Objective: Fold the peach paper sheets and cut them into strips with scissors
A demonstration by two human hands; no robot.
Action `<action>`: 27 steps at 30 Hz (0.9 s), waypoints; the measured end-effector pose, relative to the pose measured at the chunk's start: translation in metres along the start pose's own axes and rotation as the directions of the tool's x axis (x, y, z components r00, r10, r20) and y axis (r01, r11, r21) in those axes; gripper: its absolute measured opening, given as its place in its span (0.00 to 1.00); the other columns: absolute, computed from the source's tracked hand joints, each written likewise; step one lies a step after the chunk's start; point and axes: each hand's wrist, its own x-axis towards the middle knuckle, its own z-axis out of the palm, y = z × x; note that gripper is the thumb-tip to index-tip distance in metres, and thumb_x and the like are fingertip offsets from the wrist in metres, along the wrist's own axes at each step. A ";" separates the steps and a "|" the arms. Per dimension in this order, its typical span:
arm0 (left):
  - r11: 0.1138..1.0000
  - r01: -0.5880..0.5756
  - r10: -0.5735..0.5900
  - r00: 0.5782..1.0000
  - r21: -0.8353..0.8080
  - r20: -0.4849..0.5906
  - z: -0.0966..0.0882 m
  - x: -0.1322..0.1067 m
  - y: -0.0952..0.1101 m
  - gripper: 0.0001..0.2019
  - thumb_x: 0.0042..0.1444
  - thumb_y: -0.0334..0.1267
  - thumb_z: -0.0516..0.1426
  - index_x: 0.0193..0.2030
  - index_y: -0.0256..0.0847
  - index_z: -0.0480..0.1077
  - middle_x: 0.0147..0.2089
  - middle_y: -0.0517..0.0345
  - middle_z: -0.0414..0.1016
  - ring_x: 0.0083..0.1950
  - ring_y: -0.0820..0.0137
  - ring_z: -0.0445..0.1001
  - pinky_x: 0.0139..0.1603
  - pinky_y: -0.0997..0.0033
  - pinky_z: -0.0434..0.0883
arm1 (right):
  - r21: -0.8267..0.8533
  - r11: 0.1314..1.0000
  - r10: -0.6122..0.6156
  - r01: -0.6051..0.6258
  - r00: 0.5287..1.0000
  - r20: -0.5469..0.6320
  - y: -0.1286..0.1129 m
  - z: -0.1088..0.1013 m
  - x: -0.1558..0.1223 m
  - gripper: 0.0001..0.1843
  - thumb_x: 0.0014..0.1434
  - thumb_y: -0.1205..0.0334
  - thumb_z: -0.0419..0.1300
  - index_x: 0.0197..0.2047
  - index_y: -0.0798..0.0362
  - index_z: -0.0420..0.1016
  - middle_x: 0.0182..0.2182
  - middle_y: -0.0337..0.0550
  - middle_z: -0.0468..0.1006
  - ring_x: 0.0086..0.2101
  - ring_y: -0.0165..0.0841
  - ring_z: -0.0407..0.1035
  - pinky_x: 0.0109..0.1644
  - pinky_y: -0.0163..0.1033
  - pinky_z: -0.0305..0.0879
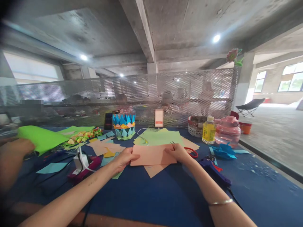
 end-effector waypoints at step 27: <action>0.873 -0.203 0.181 0.979 0.443 0.091 -0.028 0.001 0.022 0.18 0.44 0.29 0.55 0.45 0.35 0.71 0.43 0.50 0.78 0.47 0.64 0.75 0.48 0.67 0.69 | 0.199 0.973 -0.117 0.119 0.993 -0.018 -0.002 -0.007 0.003 0.12 0.45 0.57 0.62 0.32 0.56 0.76 0.24 0.40 0.78 0.26 0.33 0.70 0.26 0.33 0.64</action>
